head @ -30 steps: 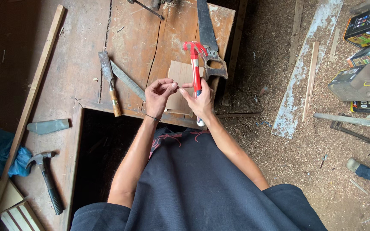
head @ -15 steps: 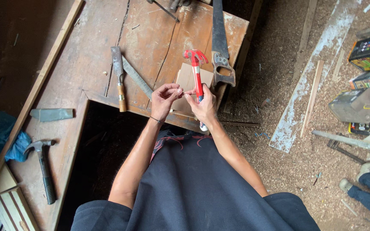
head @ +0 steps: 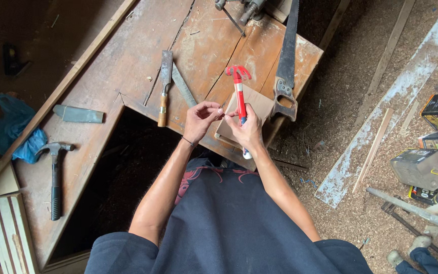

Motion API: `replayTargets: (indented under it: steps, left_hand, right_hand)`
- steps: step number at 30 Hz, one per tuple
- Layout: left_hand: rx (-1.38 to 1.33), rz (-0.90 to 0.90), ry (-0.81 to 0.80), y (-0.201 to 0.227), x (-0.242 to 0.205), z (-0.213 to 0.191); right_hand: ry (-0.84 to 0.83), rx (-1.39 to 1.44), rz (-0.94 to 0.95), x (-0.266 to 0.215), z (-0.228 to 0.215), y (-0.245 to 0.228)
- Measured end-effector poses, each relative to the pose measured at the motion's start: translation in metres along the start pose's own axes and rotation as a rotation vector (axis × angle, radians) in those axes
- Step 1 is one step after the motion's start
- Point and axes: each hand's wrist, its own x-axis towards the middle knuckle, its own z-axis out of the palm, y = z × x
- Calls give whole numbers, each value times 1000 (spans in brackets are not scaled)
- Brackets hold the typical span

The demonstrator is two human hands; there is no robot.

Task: The person hammers nails into a small wooden block using a red claw hammer. They repeatedly position nails and strike them until flush with the wood surface, then flip the block to continue hammering on the opposite side.

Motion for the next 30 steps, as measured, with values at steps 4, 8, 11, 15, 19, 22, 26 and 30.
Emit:
replayTargets:
  steps: [4, 8, 11, 15, 19, 22, 26, 30]
  left_hand:
    - [5, 28, 9, 2, 15, -8]
    - [68, 26, -37, 5, 47, -19]
    - [91, -44, -29, 6, 82, -33]
    - [591, 110, 252, 12, 149, -59]
    - [950, 305, 392, 14, 209, -67]
    - [1178, 617, 464, 13, 233, -67]
    - [1149, 467, 420, 13, 248, -68]
    - [1110, 317, 403, 7, 253, -75]
  right_hand:
    - [-19, -28, 5, 18, 7, 0]
    - [-9, -47, -34, 48, 15, 5]
    - [-2, -59, -38, 74, 20, 11]
    - [-58, -165, 133, 114, 25, 23]
    - [-68, -254, -4, 149, 30, 35]
    - [-112, -303, -11, 170, 32, 41]
    - [-180, -410, 51, 193, 38, 47]
    - [-217, -446, 28, 205, 42, 56]
